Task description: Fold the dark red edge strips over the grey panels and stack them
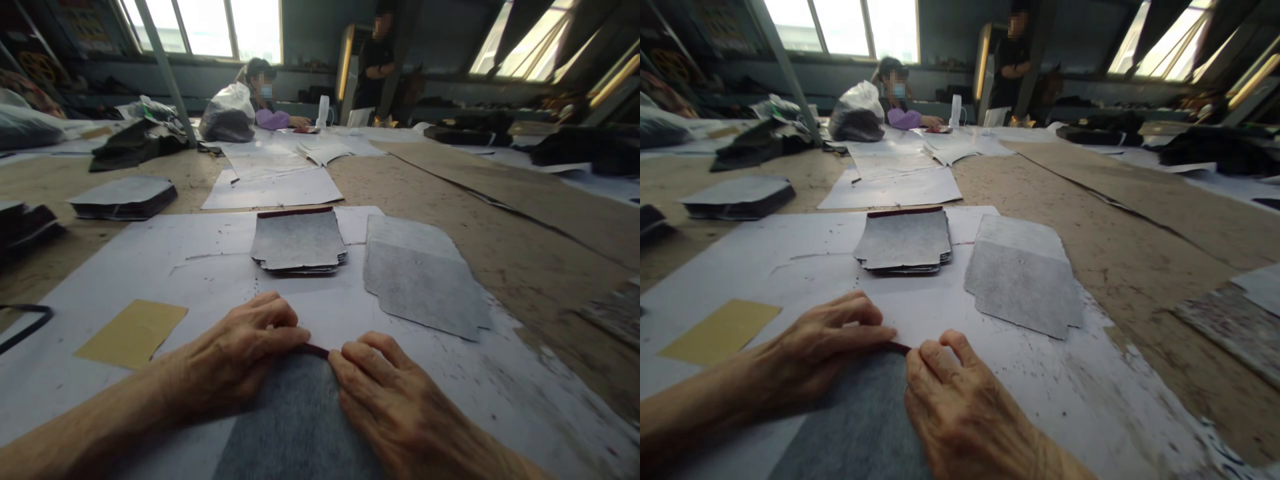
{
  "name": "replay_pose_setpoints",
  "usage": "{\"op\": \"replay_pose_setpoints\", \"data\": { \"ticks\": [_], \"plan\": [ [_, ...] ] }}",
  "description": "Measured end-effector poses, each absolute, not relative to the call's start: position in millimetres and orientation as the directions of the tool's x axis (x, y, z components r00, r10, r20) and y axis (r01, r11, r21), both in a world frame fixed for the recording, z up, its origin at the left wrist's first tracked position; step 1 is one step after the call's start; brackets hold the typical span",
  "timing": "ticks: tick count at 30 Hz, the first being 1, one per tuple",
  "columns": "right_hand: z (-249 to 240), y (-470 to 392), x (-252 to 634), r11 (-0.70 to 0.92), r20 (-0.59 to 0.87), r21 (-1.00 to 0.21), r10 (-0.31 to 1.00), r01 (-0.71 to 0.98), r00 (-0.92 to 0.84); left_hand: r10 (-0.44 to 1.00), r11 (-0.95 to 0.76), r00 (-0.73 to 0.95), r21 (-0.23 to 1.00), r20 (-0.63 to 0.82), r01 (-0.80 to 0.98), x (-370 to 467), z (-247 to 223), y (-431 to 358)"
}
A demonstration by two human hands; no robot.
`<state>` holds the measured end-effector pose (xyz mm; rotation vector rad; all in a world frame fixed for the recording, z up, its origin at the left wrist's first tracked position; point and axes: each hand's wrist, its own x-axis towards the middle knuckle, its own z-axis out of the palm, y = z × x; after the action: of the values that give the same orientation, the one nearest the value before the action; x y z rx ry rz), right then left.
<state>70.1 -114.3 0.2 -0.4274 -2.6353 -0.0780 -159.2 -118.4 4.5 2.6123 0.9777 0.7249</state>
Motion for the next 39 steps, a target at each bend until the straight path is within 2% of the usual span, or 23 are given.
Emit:
{"op": "replay_pose_setpoints", "data": {
  "ticks": [5, 16, 23, 27, 33, 35, 39],
  "plan": [
    [-3, -113, 71, 0.949, 0.451, 0.001, 0.282, 0.317, -0.847, 0.609, -0.793, 0.700, 0.294, 0.372, 0.534, -164, 6, -119],
    [3, -115, 70, 0.948, 0.394, 0.055, 0.267, 0.313, -0.879, 0.546, -0.838, 0.765, 0.233, 0.342, 0.494, -169, 4, -112],
    [1, -117, 77, 0.913, 0.547, -0.021, 0.352, 0.407, -0.760, 0.564, -0.826, 0.756, 0.241, 0.333, 0.510, -168, 3, -113],
    [14, -115, 73, 0.867, 0.543, 0.021, 0.409, 0.499, -0.734, 0.559, -0.829, 0.751, 0.243, 0.352, 0.503, -168, 2, -113],
    [10, -115, 41, 0.867, 0.476, -0.080, 0.467, 0.492, -0.745, 0.569, -0.822, 0.749, 0.266, 0.338, 0.504, -166, 4, -111],
    [2, -115, 35, 0.882, 0.488, -0.067, 0.436, 0.466, -0.756, 0.568, -0.822, 0.753, 0.274, 0.333, 0.499, -167, 5, -111],
    [-8, -118, 38, 0.888, 0.524, 0.062, 0.359, 0.455, -0.772, 0.582, -0.809, 0.713, 0.362, 0.391, 0.462, -176, 3, -111]
  ]
}}
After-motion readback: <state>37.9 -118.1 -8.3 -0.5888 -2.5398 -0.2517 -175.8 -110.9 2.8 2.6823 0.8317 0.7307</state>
